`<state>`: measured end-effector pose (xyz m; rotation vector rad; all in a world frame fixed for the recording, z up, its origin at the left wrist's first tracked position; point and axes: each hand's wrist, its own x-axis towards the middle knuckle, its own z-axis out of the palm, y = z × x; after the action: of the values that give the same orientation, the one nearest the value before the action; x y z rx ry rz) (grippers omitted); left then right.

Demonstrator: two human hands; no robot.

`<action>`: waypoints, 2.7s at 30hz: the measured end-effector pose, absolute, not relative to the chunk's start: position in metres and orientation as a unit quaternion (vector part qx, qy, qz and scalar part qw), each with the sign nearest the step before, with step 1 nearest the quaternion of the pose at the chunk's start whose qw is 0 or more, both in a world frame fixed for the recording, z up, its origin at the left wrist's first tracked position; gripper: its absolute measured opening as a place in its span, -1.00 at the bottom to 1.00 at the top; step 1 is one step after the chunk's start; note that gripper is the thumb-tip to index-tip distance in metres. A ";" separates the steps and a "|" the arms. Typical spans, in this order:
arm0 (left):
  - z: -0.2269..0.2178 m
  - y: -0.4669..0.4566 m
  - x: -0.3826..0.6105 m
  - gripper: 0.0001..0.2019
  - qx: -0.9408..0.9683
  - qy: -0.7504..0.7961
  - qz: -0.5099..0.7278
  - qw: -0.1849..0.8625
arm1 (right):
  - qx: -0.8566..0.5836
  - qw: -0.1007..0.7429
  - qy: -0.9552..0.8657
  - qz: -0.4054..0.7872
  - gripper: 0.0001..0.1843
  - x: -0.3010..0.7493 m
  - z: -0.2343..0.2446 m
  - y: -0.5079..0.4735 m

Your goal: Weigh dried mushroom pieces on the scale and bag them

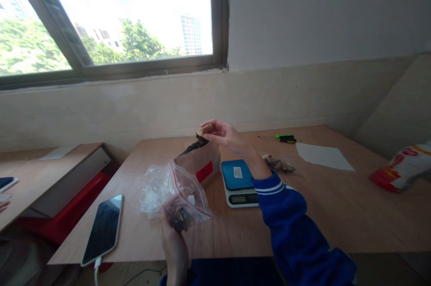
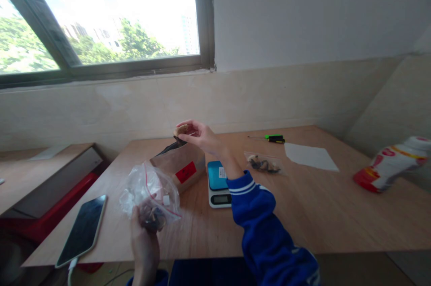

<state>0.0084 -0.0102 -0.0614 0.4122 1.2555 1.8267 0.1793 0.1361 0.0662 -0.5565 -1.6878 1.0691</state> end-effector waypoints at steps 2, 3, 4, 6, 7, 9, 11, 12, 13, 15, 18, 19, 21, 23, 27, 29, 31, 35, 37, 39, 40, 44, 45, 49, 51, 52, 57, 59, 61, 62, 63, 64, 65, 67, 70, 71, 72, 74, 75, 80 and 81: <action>-0.062 -0.010 0.007 -0.46 0.162 0.507 0.732 0.426 | -0.251 0.484 -0.729 0.415 -0.72 0.178 0.067 0.142; -0.061 -0.011 0.007 -0.46 0.160 0.508 0.731 0.426 | -0.260 0.472 -0.741 0.401 -0.75 0.177 0.068 0.143; -0.061 -0.011 0.007 -0.46 0.159 0.508 0.730 0.428 | -0.266 0.462 -0.751 0.389 -0.77 0.177 0.068 0.144; -0.060 -0.011 0.007 -0.46 0.160 0.506 0.731 0.429 | -0.268 0.447 -0.767 0.375 -0.82 0.177 0.066 0.145; -0.060 -0.011 0.007 -0.47 0.160 0.505 0.731 0.430 | -0.265 0.441 -0.773 0.370 -0.84 0.177 0.065 0.144; -0.060 -0.011 0.008 -0.47 0.164 0.504 0.731 0.430 | -0.257 0.429 -0.786 0.362 -0.85 0.178 0.063 0.144; -0.060 -0.011 0.009 -0.48 0.169 0.501 0.730 0.433 | -0.255 0.420 -0.796 0.352 -0.85 0.179 0.061 0.143; -0.061 -0.010 0.009 -0.48 0.174 0.500 0.729 0.434 | -0.260 0.419 -0.800 0.342 -0.84 0.179 0.061 0.143; -0.061 -0.010 0.009 -0.48 0.178 0.498 0.729 0.435 | -0.268 0.420 -0.803 0.327 -0.84 0.179 0.060 0.142; -0.061 -0.011 0.010 -0.48 0.180 0.500 0.728 0.434 | -0.294 0.428 -0.807 0.281 -0.83 0.179 0.061 0.142; -0.060 -0.011 0.010 -0.50 0.174 0.505 0.727 0.431 | -0.322 0.437 -0.808 0.228 -0.83 0.179 0.061 0.142; -0.060 -0.012 0.010 -0.50 0.173 0.505 0.728 0.431 | -0.325 0.439 -0.808 0.223 -0.82 0.178 0.061 0.143; -0.059 -0.012 0.010 -0.51 0.176 0.501 0.729 0.432 | -0.331 0.442 -0.805 0.216 -0.81 0.178 0.059 0.144; -0.059 -0.012 0.009 -0.51 0.178 0.498 0.730 0.434 | -0.342 0.446 -0.803 0.200 -0.79 0.177 0.056 0.146; -0.060 -0.012 0.009 -0.52 0.180 0.500 0.727 0.435 | -0.359 0.454 -0.799 0.160 -0.69 0.177 0.050 0.146; -0.060 -0.012 0.009 -0.52 0.185 0.500 0.726 0.434 | -0.362 0.459 -0.797 0.155 -0.71 0.178 0.049 0.145; -0.061 -0.011 0.009 -0.52 0.188 0.499 0.727 0.433 | -0.362 0.451 -0.802 0.151 -0.79 0.178 0.050 0.142; -0.062 -0.013 0.009 -0.50 0.196 0.492 0.727 0.437 | -0.362 0.447 -0.810 0.116 -0.83 0.179 0.052 0.123; -0.062 -0.014 0.010 -0.47 0.209 0.488 0.721 0.446 | -0.354 0.464 -0.801 0.132 -0.82 0.179 0.054 0.105; -0.061 -0.016 0.012 -0.43 0.229 0.477 0.713 0.459 | -0.336 0.448 -0.803 0.205 -0.82 0.178 0.056 0.084; -0.060 -0.016 0.013 -0.42 0.241 0.470 0.710 0.466 | -0.324 0.420 -0.809 0.255 -0.82 0.177 0.056 0.073; -0.059 -0.016 0.018 -0.39 0.281 0.448 0.702 0.478 | -0.275 0.271 -0.841 0.379 -0.84 0.175 0.050 0.047; -0.059 -0.015 0.019 -0.38 0.288 0.448 0.699 0.477 | -0.272 0.241 -0.852 0.376 -0.84 0.174 0.047 0.045; -0.068 -0.011 0.022 -0.33 0.314 0.478 0.677 0.464 | -0.306 0.171 -0.861 0.368 -0.88 0.168 0.031 0.045; -0.073 -0.008 0.023 -0.32 0.312 0.510 0.671 0.438 | -0.299 0.166 -0.856 0.389 -0.86 0.164 0.024 0.045; -0.075 -0.007 0.024 -0.33 0.309 0.523 0.673 0.421 | -0.286 0.166 -0.856 0.397 -0.86 0.162 0.022 0.044; -0.075 -0.004 0.024 -0.35 0.340 0.508 0.688 0.392 | -0.267 0.202 -0.845 0.416 -0.79 0.155 0.014 0.038; -0.071 -0.004 0.022 -0.35 0.355 0.501 0.685 0.391 | -0.268 0.215 -0.835 0.430 -0.82 0.155 0.011 0.039; -0.070 -0.004 0.021 -0.35 0.359 0.503 0.682 0.392 | -0.270 0.226 -0.822 0.448 -0.85 0.156 0.008 0.041; -0.070 -0.004 0.021 -0.34 0.362 0.503 0.679 0.394 | -0.271 0.231 -0.815 0.456 -0.82 0.156 0.006 0.042; -0.070 -0.004 0.020 -0.33 0.365 0.502 0.676 0.397 | -0.272 0.237 -0.810 0.462 -0.79 0.156 0.004 0.042; -0.071 -0.004 0.020 -0.33 0.368 0.501 0.674 0.399 | -0.272 0.243 -0.807 0.465 -0.78 0.156 0.003 0.043; -0.071 -0.004 0.020 -0.34 0.372 0.498 0.673 0.402 | -0.273 0.247 -0.804 0.466 -0.77 0.155 0.001 0.043; -0.072 -0.004 0.021 -0.35 0.379 0.490 0.669 0.411 | -0.273 0.251 -0.804 0.465 -0.74 0.154 -0.001 0.043; -0.071 -0.005 0.020 -0.34 0.383 0.484 0.665 0.421 | -0.270 0.252 -0.808 0.460 -0.74 0.152 -0.002 0.041; -0.071 -0.005 0.020 -0.33 0.384 0.485 0.664 0.421 | -0.271 0.251 -0.808 0.458 -0.75 0.152 -0.002 0.041; -0.070 -0.005 0.020 -0.32 0.382 0.486 0.664 0.419 | -0.275 0.251 -0.808 0.457 -0.75 0.151 -0.002 0.041; -0.070 -0.006 0.018 -0.29 0.372 0.493 0.664 0.420 | -0.287 0.255 -0.802 0.458 -0.77 0.150 -0.002 0.040; -0.070 -0.006 0.018 -0.28 0.365 0.498 0.664 0.422 | -0.291 0.257 -0.798 0.461 -0.79 0.150 -0.002 0.040; -0.067 -0.009 0.012 -0.36 0.342 0.491 0.674 0.434 | -0.308 0.272 -0.770 0.488 -0.80 0.151 -0.001 0.039; -0.065 -0.010 0.010 -0.39 0.343 0.483 0.678 0.436 | -0.316 0.280 -0.759 0.496 -0.80 0.153 0.000 0.039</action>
<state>0.0104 -0.0103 -0.0651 0.8524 1.2028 1.6859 0.1530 0.0387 0.0002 -0.8469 -2.0361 1.3293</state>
